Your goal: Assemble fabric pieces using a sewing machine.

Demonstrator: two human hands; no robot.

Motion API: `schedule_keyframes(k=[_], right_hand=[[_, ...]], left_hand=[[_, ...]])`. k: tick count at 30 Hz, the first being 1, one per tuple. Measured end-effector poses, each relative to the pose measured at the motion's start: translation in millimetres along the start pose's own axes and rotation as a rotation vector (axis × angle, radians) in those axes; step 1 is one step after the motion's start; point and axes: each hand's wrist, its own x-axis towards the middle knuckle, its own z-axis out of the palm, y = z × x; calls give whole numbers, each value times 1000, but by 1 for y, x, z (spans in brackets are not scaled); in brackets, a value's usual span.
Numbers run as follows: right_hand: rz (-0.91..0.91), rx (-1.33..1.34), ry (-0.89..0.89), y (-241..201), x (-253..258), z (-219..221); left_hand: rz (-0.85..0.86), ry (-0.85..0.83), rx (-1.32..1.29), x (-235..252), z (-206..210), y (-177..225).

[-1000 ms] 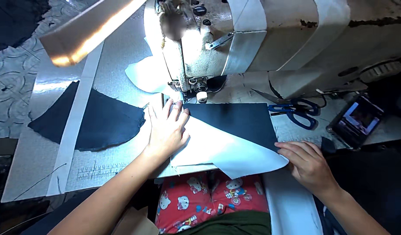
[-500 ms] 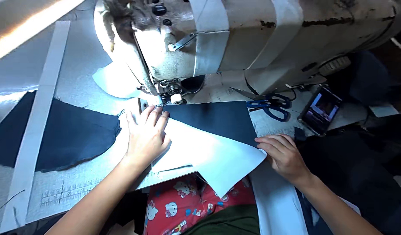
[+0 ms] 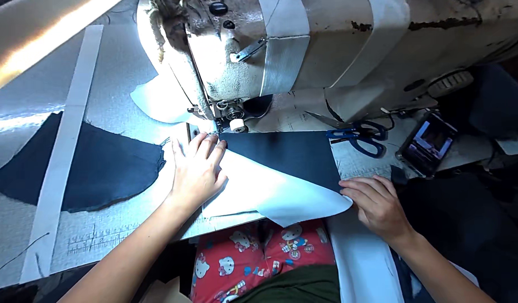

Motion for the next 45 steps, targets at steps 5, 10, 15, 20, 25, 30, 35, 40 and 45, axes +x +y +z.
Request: schedule_keyframes(k=[5, 10, 15, 20, 25, 30, 35, 40, 45], right_hand=[[-20, -25, 9, -1, -2, 0], [-60, -23, 26, -2, -4, 1], [-88, -30, 25, -1, -5, 0], [-102, -33, 3, 0, -6, -2], [-91, -36, -4, 0, -2, -2], [-65, -28, -16, 2, 3, 0], [-61, -25, -30, 3, 6, 0], [-47, -13, -35, 4, 5, 0], [-49, -11, -33, 4, 6, 1]], left_hand=[[3, 15, -1, 0, 1, 0], [20, 20, 17, 0, 0, 0], [15, 0, 20, 1, -1, 0], [20, 19, 11, 1, 1, -1], [-10, -4, -16, 2, -1, 0], [-24, -11, -26, 6, -2, -2], [-24, -11, -41, 8, -1, -3], [-22, -12, -49, 10, -2, -3], [-42, -28, -49, 11, -5, 0]])
